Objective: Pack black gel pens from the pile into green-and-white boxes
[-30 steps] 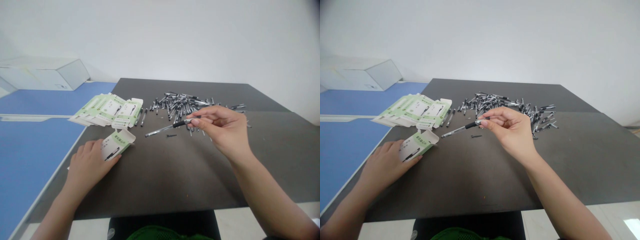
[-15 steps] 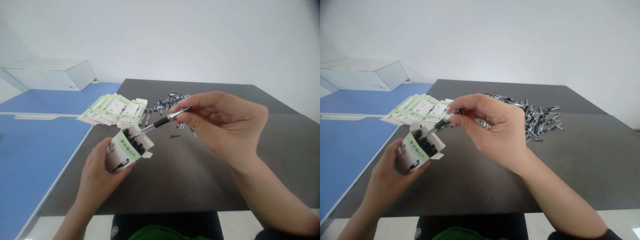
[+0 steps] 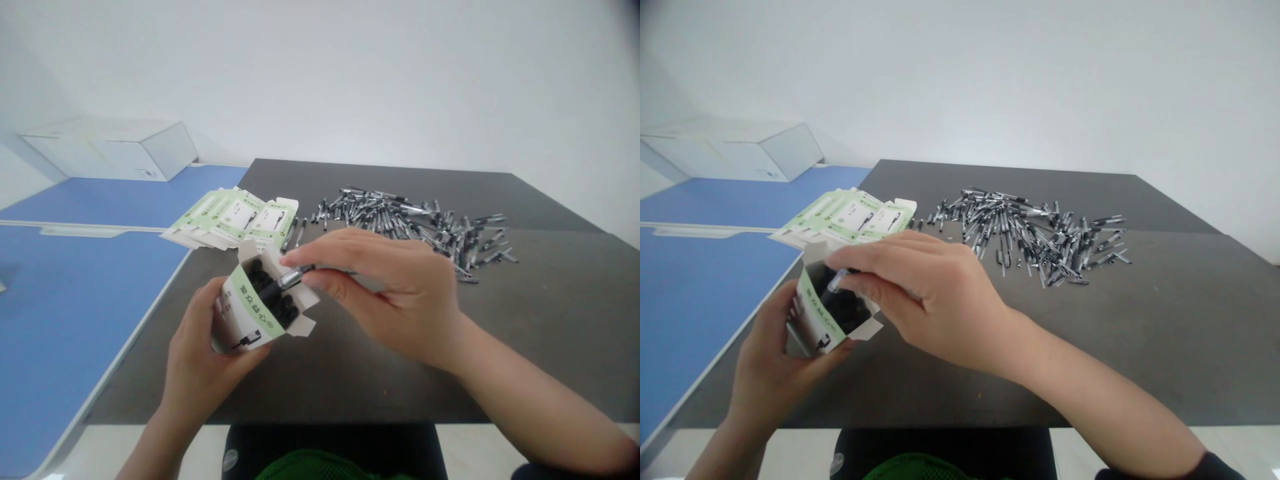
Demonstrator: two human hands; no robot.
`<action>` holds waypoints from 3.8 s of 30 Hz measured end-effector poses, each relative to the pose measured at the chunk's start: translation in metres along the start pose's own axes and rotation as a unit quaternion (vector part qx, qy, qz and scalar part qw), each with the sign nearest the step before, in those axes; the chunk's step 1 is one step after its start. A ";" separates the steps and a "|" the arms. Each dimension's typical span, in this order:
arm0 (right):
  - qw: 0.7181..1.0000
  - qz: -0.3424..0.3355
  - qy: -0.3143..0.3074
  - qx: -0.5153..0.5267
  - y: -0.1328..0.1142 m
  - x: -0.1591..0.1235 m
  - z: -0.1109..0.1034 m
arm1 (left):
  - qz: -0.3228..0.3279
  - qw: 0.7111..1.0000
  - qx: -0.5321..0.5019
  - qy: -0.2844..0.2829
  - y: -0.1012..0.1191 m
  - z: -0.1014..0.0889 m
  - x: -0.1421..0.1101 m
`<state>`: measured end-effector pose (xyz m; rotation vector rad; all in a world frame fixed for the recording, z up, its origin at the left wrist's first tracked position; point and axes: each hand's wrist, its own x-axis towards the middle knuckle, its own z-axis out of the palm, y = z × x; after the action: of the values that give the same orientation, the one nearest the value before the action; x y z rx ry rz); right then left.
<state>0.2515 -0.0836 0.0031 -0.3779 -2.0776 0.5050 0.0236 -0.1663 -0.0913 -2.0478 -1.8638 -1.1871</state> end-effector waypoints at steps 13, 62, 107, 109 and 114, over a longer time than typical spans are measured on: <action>0.999 -0.005 -0.007 -0.037 -0.002 0.007 0.016 | 0.052 0.998 0.006 0.023 0.006 0.001 -0.002; 0.786 0.456 -0.204 -0.364 0.118 -0.044 -0.054 | 0.017 0.990 0.097 -0.099 -0.027 0.016 0.028; 0.919 0.370 -0.115 0.076 0.093 -0.076 -0.021 | -0.306 0.702 -0.609 -0.208 0.060 0.094 0.079; 0.930 0.356 -0.045 -0.084 0.106 -0.079 -0.040 | -0.295 0.735 -0.560 -0.243 0.054 0.095 0.080; 0.867 0.432 -0.070 -0.239 0.131 -0.090 -0.080 | -0.254 0.804 -0.413 -0.343 0.047 0.098 0.076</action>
<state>0.3749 0.0057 -0.0880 -1.6495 -2.0734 0.5206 0.1045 -0.0615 -0.0928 -2.8028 -2.6884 -1.8061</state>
